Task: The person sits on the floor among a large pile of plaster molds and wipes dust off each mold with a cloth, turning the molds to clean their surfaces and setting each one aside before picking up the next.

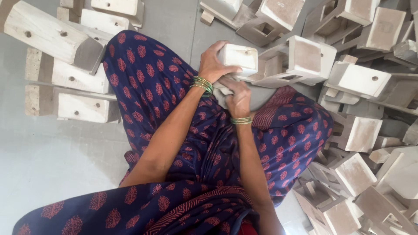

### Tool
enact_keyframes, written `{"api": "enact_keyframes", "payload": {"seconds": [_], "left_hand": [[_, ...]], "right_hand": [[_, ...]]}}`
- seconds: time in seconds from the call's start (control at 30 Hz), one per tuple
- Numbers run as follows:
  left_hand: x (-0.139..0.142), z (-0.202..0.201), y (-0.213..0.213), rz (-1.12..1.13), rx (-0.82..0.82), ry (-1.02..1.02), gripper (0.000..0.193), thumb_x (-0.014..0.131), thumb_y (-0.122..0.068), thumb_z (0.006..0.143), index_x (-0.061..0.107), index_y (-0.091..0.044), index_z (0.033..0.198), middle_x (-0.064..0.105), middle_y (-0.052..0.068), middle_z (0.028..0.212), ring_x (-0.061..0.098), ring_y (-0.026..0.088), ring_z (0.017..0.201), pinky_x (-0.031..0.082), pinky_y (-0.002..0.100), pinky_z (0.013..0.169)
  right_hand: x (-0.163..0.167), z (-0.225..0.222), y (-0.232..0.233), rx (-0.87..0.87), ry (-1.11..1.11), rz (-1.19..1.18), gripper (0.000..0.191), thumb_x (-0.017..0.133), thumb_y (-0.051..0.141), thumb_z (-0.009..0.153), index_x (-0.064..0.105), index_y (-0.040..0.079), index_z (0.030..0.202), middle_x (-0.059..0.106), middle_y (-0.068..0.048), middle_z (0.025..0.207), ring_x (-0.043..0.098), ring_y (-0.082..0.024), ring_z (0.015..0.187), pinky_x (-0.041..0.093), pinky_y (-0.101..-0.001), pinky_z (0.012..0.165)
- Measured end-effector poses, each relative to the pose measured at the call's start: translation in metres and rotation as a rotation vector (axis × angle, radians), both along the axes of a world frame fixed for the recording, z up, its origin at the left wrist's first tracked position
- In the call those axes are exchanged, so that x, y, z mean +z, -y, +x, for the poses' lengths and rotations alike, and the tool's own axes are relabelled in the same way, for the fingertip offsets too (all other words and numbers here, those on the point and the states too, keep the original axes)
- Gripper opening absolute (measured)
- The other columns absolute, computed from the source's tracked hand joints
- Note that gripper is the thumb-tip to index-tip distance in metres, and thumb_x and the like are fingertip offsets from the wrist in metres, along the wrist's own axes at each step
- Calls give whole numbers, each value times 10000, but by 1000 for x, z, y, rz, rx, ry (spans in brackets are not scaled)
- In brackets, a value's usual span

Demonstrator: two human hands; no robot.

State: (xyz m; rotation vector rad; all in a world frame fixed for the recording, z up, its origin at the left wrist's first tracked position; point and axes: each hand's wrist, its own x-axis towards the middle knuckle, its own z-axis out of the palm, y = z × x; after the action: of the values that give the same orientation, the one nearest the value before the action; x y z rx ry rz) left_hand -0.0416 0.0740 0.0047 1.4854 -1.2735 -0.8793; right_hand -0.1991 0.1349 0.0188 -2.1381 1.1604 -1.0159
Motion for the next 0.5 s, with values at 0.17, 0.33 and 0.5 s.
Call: {"api": "enact_keyframes", "payload": {"seconds": [0.17,0.33,0.5], "left_hand": [[1,-3,2,-29,-18,-20,878,999,-347,478,660,-29,1223,713,145,1191,698,271,1105,532,355,1002],[1,0,-3,-7,-23,-4,799,993,-312,507,673,-74,1199,728,126,1158,710,273,1088,544,365,992],[-4,1,-5,-11,-79,56,825,992,-290,463,648,-86,1185,687,137,1165,677,303,1101,528,381,994]], "right_hand": [[-15,-37,9,-214,-194,120,327,609,-64,723,756,12,1005,751,-182,995,715,-329,895,557,-406,902],[-28,-29,-1,-18,45,1,313,621,-66,792,731,30,1069,756,-175,1046,728,-349,991,569,-415,930],[-23,-38,4,-207,-228,71,335,692,-42,702,740,5,1031,750,-193,963,728,-371,874,571,-432,822]]}}
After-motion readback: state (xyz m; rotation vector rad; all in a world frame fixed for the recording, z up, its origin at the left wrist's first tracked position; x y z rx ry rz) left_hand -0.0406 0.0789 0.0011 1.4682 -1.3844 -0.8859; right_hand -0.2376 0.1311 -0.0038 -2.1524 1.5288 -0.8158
